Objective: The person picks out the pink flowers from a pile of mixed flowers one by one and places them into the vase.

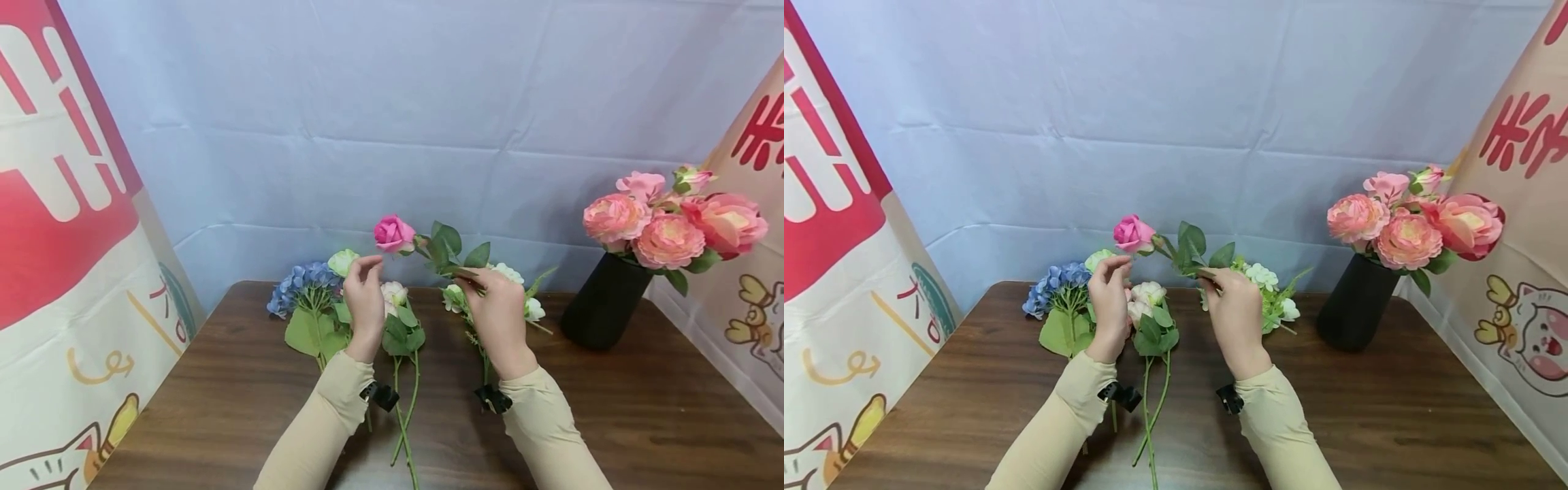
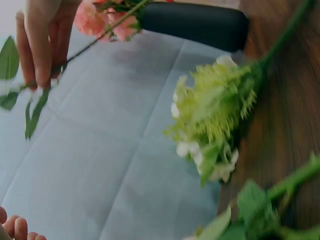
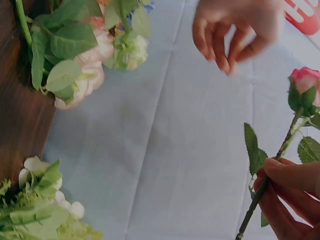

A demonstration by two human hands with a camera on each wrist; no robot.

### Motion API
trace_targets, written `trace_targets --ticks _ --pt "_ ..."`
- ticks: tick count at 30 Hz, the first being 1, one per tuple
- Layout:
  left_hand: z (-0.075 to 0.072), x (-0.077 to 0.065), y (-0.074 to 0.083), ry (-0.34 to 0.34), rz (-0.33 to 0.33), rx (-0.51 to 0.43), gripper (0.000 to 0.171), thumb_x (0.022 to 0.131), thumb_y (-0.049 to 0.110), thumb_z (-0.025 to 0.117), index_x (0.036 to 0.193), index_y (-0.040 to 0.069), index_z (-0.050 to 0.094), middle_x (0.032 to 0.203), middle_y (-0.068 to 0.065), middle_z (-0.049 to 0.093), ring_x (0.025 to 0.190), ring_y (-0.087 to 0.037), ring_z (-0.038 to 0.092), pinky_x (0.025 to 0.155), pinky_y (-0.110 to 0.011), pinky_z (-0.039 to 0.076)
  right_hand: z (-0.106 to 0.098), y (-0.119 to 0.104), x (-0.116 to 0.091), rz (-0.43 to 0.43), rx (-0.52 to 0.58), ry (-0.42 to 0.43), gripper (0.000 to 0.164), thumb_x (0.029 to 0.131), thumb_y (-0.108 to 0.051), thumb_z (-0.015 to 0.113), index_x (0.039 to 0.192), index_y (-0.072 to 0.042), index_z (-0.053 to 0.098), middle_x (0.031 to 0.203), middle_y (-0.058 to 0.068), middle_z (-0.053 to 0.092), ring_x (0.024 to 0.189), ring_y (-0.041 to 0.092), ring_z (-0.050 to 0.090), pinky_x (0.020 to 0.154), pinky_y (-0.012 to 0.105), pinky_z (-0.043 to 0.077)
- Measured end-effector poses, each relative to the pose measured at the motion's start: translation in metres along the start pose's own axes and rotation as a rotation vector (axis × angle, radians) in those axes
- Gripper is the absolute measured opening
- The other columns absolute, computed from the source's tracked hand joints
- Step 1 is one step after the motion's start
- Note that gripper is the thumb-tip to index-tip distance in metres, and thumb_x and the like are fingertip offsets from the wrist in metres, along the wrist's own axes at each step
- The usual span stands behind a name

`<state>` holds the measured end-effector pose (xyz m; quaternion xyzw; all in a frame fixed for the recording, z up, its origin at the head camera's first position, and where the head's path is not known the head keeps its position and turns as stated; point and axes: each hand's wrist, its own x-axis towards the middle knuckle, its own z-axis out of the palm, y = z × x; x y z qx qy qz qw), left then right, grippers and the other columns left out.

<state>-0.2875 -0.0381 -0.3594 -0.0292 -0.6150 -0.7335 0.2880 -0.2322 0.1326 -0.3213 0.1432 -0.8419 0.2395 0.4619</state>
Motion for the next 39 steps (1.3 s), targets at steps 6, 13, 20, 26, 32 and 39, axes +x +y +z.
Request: trace_targets --ticks 6,13,20,26,32,39 --pt "-0.024 0.007 -0.009 0.009 0.000 0.066 0.013 0.088 0.017 0.051 0.096 0.015 0.061 0.094 -0.001 0.059 0.078 -0.018 0.055 0.061 -0.029 0.046 -0.010 0.011 0.006 0.026 0.002 0.057 0.013 0.072 -0.016 0.071 0.083 -0.010 0.072 0.078 0.008 0.068 0.070 0.022 0.063 0.061 0.037 0.048" --pt "-0.048 0.018 -0.013 0.061 0.043 0.161 0.012 0.087 0.014 0.053 0.095 0.014 0.061 0.092 -0.003 0.058 0.083 -0.019 0.053 0.070 -0.032 0.041 -0.020 0.021 0.020 0.012 -0.009 0.099 0.011 0.073 -0.012 0.071 0.082 -0.006 0.072 0.077 0.012 0.067 0.072 0.027 0.063 0.063 0.041 0.047" --pt "-0.067 0.024 -0.013 0.068 0.066 0.211 0.013 0.087 0.015 0.052 0.097 0.013 0.060 0.093 -0.004 0.056 0.083 -0.015 0.050 0.070 -0.031 0.040 -0.028 0.027 0.027 0.003 -0.024 0.106 0.016 0.075 -0.013 0.069 0.088 -0.005 0.071 0.079 0.013 0.066 0.075 0.028 0.061 0.065 0.042 0.047" --pt "-0.081 0.028 -0.014 0.092 0.091 0.265 0.014 0.086 0.012 0.052 0.097 0.012 0.061 0.093 -0.006 0.057 0.083 -0.016 0.050 0.072 -0.032 0.039 -0.034 0.032 0.031 0.003 0.021 0.135 0.015 0.077 -0.010 0.066 0.091 -0.009 0.071 0.085 0.008 0.067 0.079 0.024 0.061 0.069 0.038 0.046" --pt "-0.092 0.029 -0.017 0.086 0.104 0.313 0.014 0.086 0.013 0.052 0.099 0.014 0.060 0.097 -0.003 0.056 0.088 -0.015 0.050 0.073 -0.032 0.039 -0.038 0.037 0.032 -0.009 0.004 0.162 0.014 0.079 -0.011 0.065 0.091 -0.008 0.071 0.087 0.008 0.068 0.081 0.024 0.061 0.072 0.037 0.046" --pt "-0.106 0.031 -0.021 0.094 0.133 0.355 0.015 0.086 0.012 0.052 0.099 0.013 0.060 0.098 -0.004 0.055 0.088 -0.017 0.048 0.074 -0.033 0.037 -0.045 0.043 0.032 -0.019 0.006 0.230 0.015 0.080 -0.010 0.063 0.092 -0.005 0.070 0.087 0.011 0.067 0.080 0.027 0.059 0.070 0.036 0.045"
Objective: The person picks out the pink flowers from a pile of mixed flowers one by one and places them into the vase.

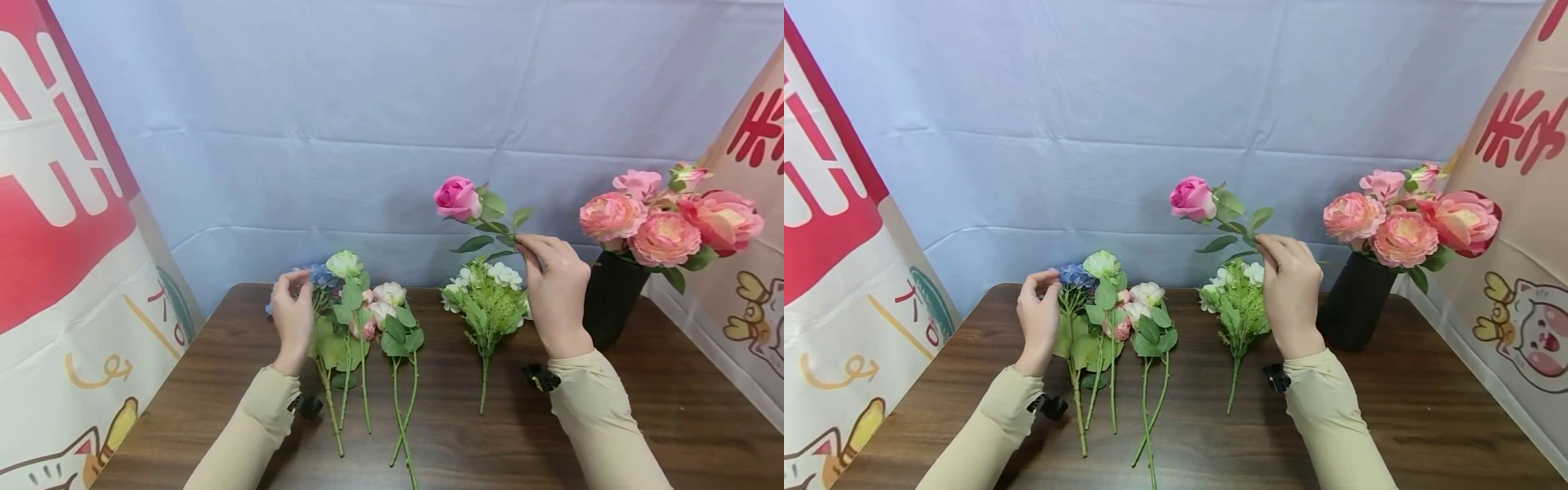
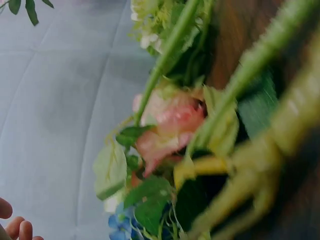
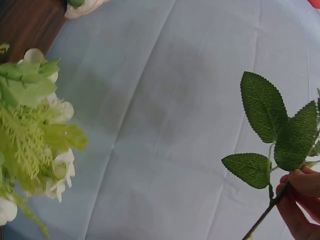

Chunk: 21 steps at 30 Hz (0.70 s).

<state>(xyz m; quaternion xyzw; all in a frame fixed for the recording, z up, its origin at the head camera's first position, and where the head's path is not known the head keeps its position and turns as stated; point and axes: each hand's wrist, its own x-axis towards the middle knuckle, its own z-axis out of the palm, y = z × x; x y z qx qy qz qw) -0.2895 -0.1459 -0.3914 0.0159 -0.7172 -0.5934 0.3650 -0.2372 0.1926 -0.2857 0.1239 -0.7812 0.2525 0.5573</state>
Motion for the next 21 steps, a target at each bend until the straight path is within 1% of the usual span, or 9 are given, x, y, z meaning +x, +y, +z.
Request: trace_targets --ticks 6,11,15,21 --pt "-0.013 0.005 -0.009 0.032 0.020 0.057 0.015 0.083 0.010 0.055 0.097 0.010 0.061 0.092 -0.005 0.055 0.082 -0.017 0.049 0.069 -0.031 0.037 -0.006 0.008 0.002 0.014 -0.012 0.051 0.016 0.082 -0.012 0.062 0.094 -0.005 0.070 0.090 0.012 0.067 0.082 0.027 0.059 0.072 0.035 0.044" --pt "-0.022 0.009 -0.013 0.051 0.017 0.079 0.015 0.084 0.009 0.054 0.097 0.008 0.060 0.091 -0.007 0.054 0.082 -0.017 0.047 0.071 -0.031 0.036 -0.009 0.014 0.003 0.039 -0.007 0.104 0.016 0.082 -0.013 0.061 0.093 -0.006 0.070 0.089 0.011 0.067 0.081 0.029 0.059 0.071 0.038 0.043" --pt "-0.028 0.013 -0.016 0.068 0.016 0.095 0.016 0.083 0.007 0.054 0.098 0.006 0.060 0.090 -0.007 0.054 0.081 -0.015 0.046 0.072 -0.030 0.036 -0.012 0.022 0.004 0.052 -0.024 0.128 0.017 0.084 -0.014 0.059 0.094 -0.006 0.070 0.090 0.012 0.067 0.082 0.030 0.059 0.072 0.039 0.043" --pt "-0.035 0.017 -0.019 0.089 0.021 0.119 0.017 0.081 0.005 0.055 0.097 0.005 0.061 0.087 -0.006 0.052 0.078 -0.015 0.047 0.069 -0.029 0.036 -0.013 0.036 0.005 0.067 -0.042 0.164 0.019 0.086 -0.016 0.056 0.094 -0.005 0.069 0.090 0.013 0.067 0.084 0.031 0.059 0.077 0.039 0.043"
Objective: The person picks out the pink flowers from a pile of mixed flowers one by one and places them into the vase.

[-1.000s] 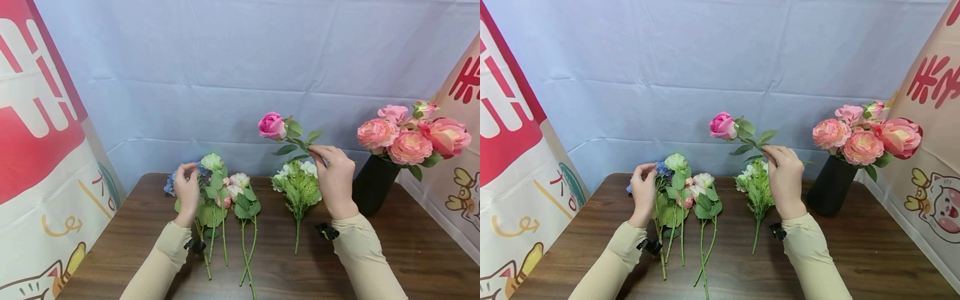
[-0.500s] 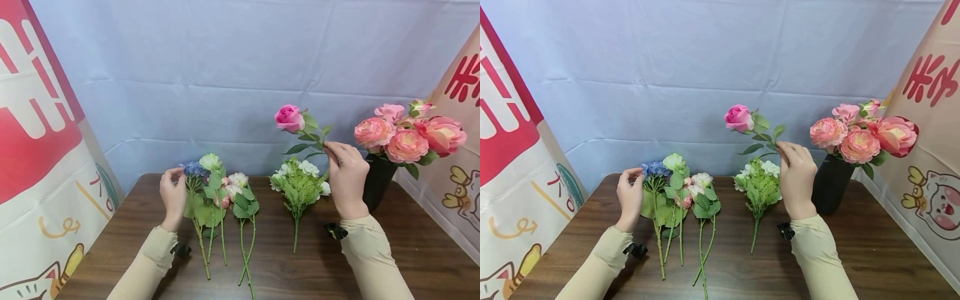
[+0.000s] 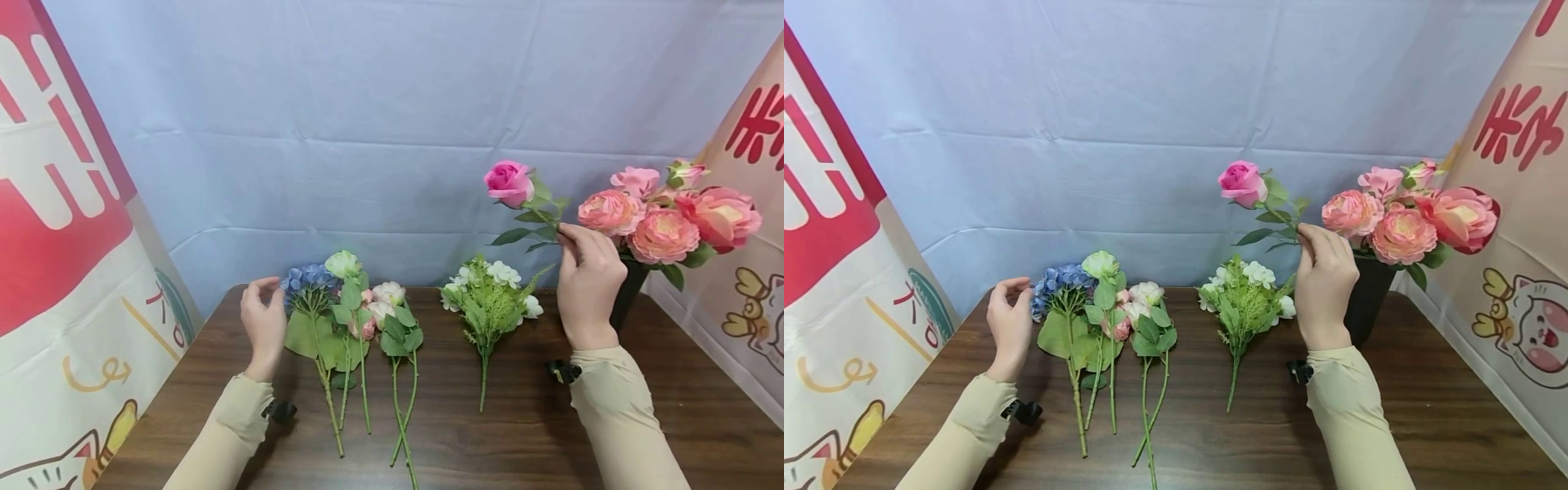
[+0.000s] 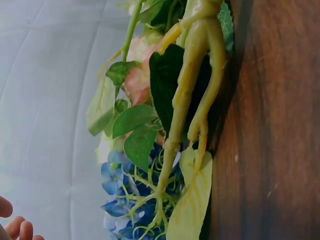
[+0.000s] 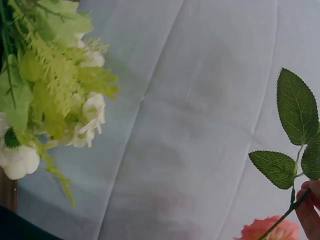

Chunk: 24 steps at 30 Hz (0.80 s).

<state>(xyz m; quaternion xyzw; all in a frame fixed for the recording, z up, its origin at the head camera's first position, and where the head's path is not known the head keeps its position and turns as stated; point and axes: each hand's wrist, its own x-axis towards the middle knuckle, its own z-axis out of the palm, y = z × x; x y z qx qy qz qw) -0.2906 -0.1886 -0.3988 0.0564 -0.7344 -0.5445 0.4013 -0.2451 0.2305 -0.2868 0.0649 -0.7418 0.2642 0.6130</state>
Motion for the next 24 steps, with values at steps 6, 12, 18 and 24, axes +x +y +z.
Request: trace_targets --ticks 6,12,18,24 --pt "-0.004 0.002 0.002 0.017 0.009 0.007 0.017 0.082 0.005 0.053 0.098 0.004 0.060 0.088 -0.006 0.053 0.077 -0.014 0.047 0.070 -0.028 0.034 -0.001 0.007 0.001 0.011 -0.014 0.028 0.020 0.087 -0.019 0.055 0.093 -0.005 0.069 0.090 0.013 0.067 0.084 0.032 0.059 0.078 0.039 0.043" --pt "-0.003 0.003 0.001 0.018 -0.002 0.021 0.018 0.082 0.004 0.053 0.099 0.004 0.060 0.088 -0.007 0.053 0.077 -0.014 0.048 0.069 -0.028 0.035 -0.007 0.010 0.009 0.041 -0.032 0.099 0.022 0.086 -0.024 0.056 0.092 -0.006 0.069 0.088 0.011 0.067 0.080 0.028 0.060 0.075 0.026 0.044" --pt "-0.003 0.002 0.000 0.018 0.000 0.015 0.018 0.081 0.005 0.053 0.098 0.004 0.060 0.088 -0.007 0.052 0.077 -0.014 0.047 0.069 -0.028 0.034 -0.020 0.017 0.023 0.068 -0.077 0.192 0.025 0.083 -0.029 0.061 0.087 -0.006 0.070 0.082 0.012 0.066 0.075 0.028 0.060 0.069 0.010 0.035" --pt "-0.004 0.003 0.001 0.030 0.009 0.009 0.018 0.080 0.004 0.053 0.098 0.004 0.060 0.088 -0.007 0.053 0.077 -0.013 0.047 0.070 -0.027 0.034 -0.035 0.025 0.039 0.173 -0.099 0.221 0.022 0.080 -0.033 0.062 0.090 -0.016 0.070 0.088 -0.003 0.069 0.080 -0.001 0.061 0.074 0.006 0.042"
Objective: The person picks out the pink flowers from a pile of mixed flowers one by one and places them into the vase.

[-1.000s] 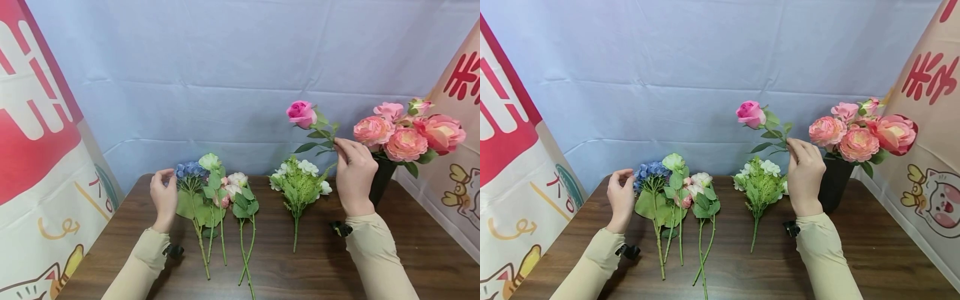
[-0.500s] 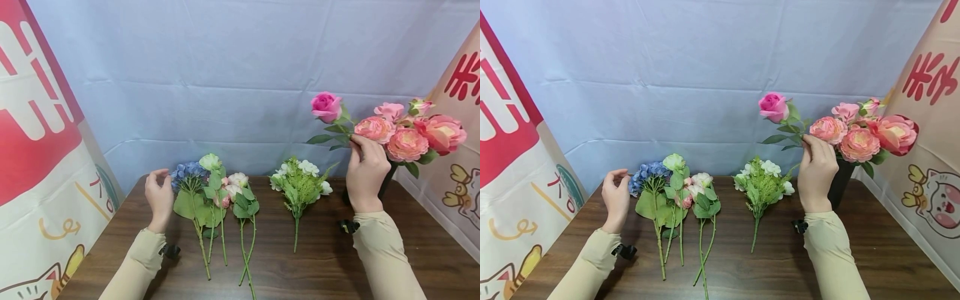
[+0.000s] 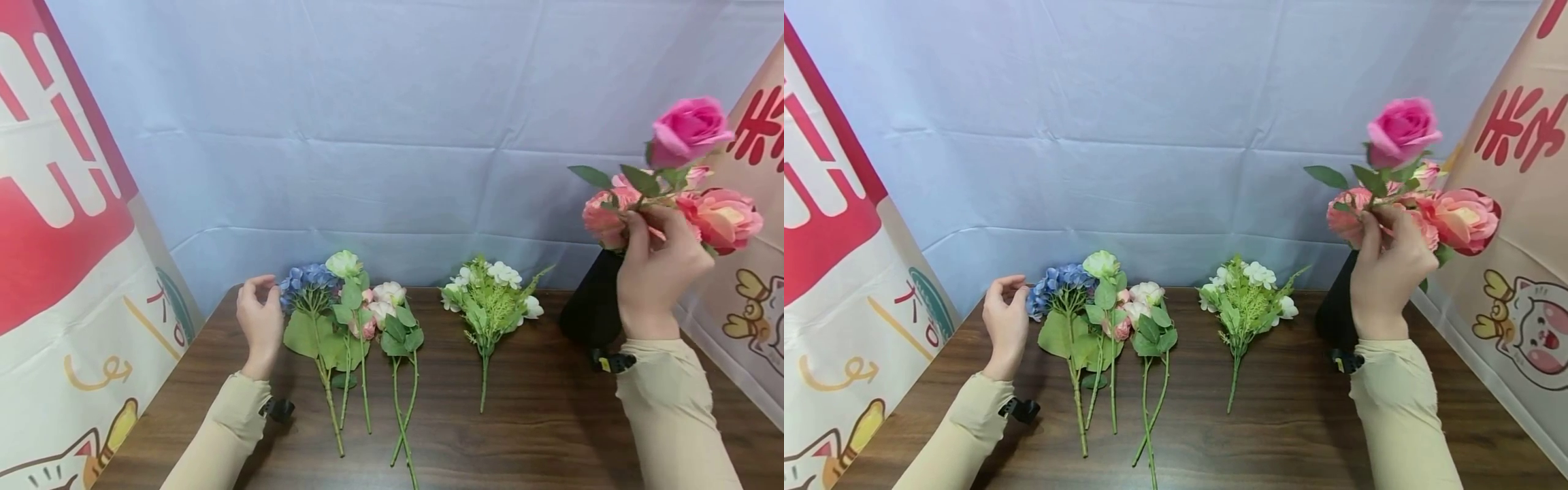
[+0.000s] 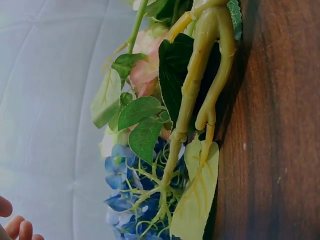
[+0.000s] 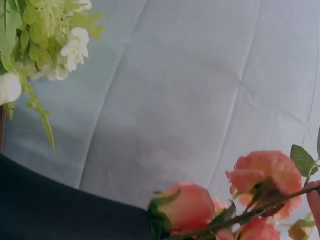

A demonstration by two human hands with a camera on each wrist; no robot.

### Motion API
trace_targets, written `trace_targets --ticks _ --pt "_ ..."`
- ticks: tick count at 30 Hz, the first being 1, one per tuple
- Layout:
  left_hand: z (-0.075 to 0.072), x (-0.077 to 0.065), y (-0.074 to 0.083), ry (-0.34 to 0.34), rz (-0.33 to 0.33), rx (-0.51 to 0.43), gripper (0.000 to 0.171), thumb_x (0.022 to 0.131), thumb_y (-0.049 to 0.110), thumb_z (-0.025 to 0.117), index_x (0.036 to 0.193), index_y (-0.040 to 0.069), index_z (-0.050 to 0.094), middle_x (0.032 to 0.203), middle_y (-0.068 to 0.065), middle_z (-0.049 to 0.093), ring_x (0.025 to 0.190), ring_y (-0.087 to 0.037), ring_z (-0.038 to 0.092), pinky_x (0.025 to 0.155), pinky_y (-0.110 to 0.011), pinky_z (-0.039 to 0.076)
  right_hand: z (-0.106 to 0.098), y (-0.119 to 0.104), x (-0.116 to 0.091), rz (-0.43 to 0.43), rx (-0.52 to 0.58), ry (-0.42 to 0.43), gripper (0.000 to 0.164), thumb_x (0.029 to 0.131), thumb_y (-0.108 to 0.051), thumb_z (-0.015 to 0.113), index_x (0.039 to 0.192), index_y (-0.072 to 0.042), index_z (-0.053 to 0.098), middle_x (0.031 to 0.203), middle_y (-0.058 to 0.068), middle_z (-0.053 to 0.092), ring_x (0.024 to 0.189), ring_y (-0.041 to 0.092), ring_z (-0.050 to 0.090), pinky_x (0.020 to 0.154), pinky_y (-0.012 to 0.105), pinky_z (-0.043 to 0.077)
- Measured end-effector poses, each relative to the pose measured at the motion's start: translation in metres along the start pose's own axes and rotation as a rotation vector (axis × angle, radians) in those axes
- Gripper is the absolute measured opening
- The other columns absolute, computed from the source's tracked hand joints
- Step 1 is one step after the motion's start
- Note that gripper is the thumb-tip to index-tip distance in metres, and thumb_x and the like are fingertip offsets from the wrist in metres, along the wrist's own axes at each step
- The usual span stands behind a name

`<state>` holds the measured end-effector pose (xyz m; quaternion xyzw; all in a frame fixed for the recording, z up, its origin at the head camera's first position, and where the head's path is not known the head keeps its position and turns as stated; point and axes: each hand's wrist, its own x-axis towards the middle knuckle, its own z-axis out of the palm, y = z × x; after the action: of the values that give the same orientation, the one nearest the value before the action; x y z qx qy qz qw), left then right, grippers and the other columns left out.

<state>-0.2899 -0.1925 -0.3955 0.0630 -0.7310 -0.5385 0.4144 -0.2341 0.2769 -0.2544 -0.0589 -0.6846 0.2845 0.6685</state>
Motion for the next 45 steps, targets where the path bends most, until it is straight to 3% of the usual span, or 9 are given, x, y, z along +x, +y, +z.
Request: trace_targets --ticks 3,15,22,25,31,36,41,45 --pt "0.000 0.000 0.000 -0.003 -0.003 0.002 0.019 0.081 0.004 0.053 0.098 0.003 0.060 0.088 -0.007 0.053 0.078 -0.013 0.047 0.070 -0.027 0.035 -0.004 0.002 0.006 0.058 0.033 0.010 0.018 0.080 -0.031 0.063 0.093 -0.019 0.069 0.090 -0.007 0.068 0.079 -0.011 0.058 0.074 0.009 0.045" --pt "-0.001 0.000 0.000 -0.007 -0.007 0.008 0.018 0.080 0.004 0.054 0.097 0.004 0.060 0.088 -0.007 0.053 0.077 -0.013 0.048 0.069 -0.027 0.036 -0.012 0.008 0.006 0.062 -0.019 0.032 0.028 0.080 -0.039 0.060 0.105 -0.027 0.064 0.099 -0.008 0.066 0.091 -0.005 0.058 0.082 0.015 0.044" --pt "0.000 0.000 -0.002 -0.009 -0.004 0.011 0.018 0.081 0.005 0.053 0.097 0.005 0.060 0.088 -0.007 0.053 0.077 -0.014 0.048 0.069 -0.027 0.036 -0.012 0.006 0.006 0.143 0.121 0.052 0.032 0.081 -0.030 0.060 0.111 -0.019 0.059 0.106 -0.005 0.063 0.097 0.004 0.059 0.084 0.019 0.045" --pt "0.001 0.000 -0.002 -0.006 -0.003 0.006 0.017 0.081 0.004 0.053 0.097 0.005 0.060 0.088 -0.007 0.052 0.076 -0.013 0.048 0.068 -0.027 0.037 -0.012 0.005 0.008 0.137 0.101 0.053 0.033 0.082 -0.031 0.058 0.113 -0.020 0.057 0.109 -0.006 0.062 0.099 0.004 0.058 0.086 0.019 0.044" --pt "0.001 0.001 -0.002 0.003 0.000 0.000 0.018 0.080 0.004 0.054 0.096 0.006 0.060 0.087 -0.006 0.053 0.075 -0.013 0.048 0.067 -0.026 0.037 -0.009 0.009 0.008 0.014 -0.007 0.060 0.028 0.082 -0.037 0.058 0.108 -0.025 0.061 0.103 -0.006 0.065 0.096 0.003 0.058 0.086 0.015 0.043" --pt "0.000 0.001 -0.002 0.009 0.008 0.008 0.018 0.079 0.004 0.054 0.096 0.005 0.060 0.087 -0.006 0.053 0.075 -0.013 0.048 0.068 -0.027 0.036 -0.008 0.015 0.006 -0.065 -0.009 0.070 0.027 0.082 -0.035 0.060 0.107 -0.026 0.063 0.099 -0.005 0.066 0.092 0.003 0.060 0.083 0.013 0.043" --pt "0.000 0.002 -0.002 0.011 0.008 0.008 0.018 0.079 0.004 0.053 0.096 0.005 0.060 0.087 -0.007 0.054 0.075 -0.013 0.047 0.068 -0.026 0.036 -0.008 0.021 0.004 -0.002 0.039 0.032 0.029 0.081 -0.032 0.061 0.109 -0.026 0.061 0.097 -0.005 0.067 0.084 -0.005 0.059 0.077 0.012 0.045" --pt "-0.002 0.003 -0.004 0.011 0.009 0.015 0.018 0.079 0.004 0.055 0.096 0.004 0.060 0.087 -0.007 0.054 0.076 -0.013 0.047 0.069 -0.027 0.036 -0.009 0.025 0.002 0.041 0.013 -0.006 0.030 0.082 -0.034 0.058 0.111 -0.028 0.059 0.098 -0.005 0.066 0.077 -0.013 0.055 0.073 0.009 0.045"
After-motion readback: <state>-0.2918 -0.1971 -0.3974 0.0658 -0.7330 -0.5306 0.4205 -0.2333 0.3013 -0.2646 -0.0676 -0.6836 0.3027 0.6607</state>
